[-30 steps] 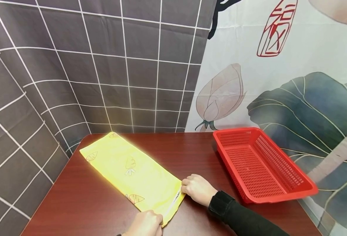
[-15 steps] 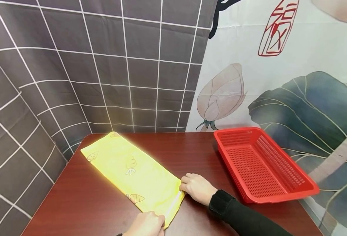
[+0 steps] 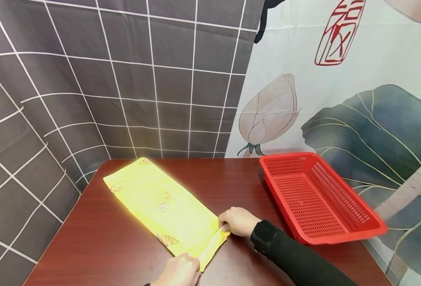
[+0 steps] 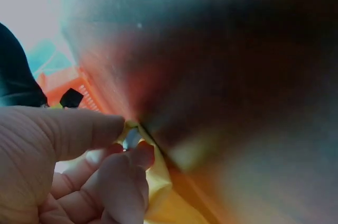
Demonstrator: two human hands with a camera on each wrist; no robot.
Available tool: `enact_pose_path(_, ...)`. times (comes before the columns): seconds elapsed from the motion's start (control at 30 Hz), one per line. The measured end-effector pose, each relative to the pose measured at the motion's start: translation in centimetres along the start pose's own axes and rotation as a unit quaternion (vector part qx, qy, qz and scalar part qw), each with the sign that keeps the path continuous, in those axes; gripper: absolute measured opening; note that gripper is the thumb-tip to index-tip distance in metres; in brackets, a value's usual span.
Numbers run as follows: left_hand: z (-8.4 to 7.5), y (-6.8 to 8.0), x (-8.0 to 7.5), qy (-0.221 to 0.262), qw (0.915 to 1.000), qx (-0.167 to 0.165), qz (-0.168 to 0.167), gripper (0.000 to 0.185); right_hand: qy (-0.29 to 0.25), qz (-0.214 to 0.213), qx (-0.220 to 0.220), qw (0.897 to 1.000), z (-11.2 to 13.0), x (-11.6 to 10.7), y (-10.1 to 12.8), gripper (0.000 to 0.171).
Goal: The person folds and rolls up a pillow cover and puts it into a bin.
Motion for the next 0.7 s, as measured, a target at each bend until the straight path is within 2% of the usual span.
enact_pose_path(0.1,0.8,0.1,0.3,0.025,0.9996,-0.007,-0.008,0.027,-0.027,0.012,0.049,0.998,0.4,-0.4,-0.5,0.028)
enact_pose_path(0.17,1.4,0.1,1.1,0.026,0.9994,0.0,-0.025,0.028,-0.012,0.0,0.052,0.999,0.5,-0.4,-0.8,0.029)
enact_pose_path(0.2,1.6,0.1,1.5,0.025,0.9992,0.003,-0.031,0.029,0.009,-0.012,0.037,0.999,0.6,-0.3,-0.8,0.028)
enact_pose_path(0.27,2.0,-0.2,2.4,0.027,0.9992,0.0,-0.031,0.029,0.072,-0.044,-0.021,0.996,0.5,0.0,-0.8,0.027)
enact_pose_path(0.3,2.2,-0.2,2.7,0.025,0.9989,0.004,-0.039,0.03,0.108,-0.066,-0.058,0.99,0.5,0.2,-0.7,0.028)
enact_pose_path(0.37,2.3,-0.2,3.0,0.033,0.9986,0.0,-0.041,0.031,0.169,-0.11,-0.127,0.971,0.4,0.6,-0.3,0.03)
enact_pose_path(0.43,2.3,-0.2,2.9,0.044,0.9982,-0.003,-0.04,0.03,0.201,-0.142,-0.181,0.952,0.1,1.0,0.4,0.03)
enact_pose_path(0.5,2.4,-0.1,2.6,0.057,0.9976,-0.008,-0.039,0.027,0.2,-0.151,-0.206,0.946,-0.1,1.2,1.1,0.026)
enact_pose_path(0.57,2.6,-0.1,2.7,0.074,0.9965,-0.015,-0.036,0.024,0.193,-0.148,-0.214,0.946,-0.3,1.4,1.8,0.02)
enact_pose_path(0.7,3.2,0.0,3.4,0.091,0.9944,-0.015,-0.052,0.024,0.205,-0.149,-0.201,0.946,-0.4,1.4,2.5,0.025)
Point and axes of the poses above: each hand's wrist, its own y-axis away from the middle knuckle, its own x-axis out of the palm, z = x × y, the point moved 1 cm from there along -y, towards the middle knuckle, and after that the axes turned 4 degrees about y, right-handed, at the moved point
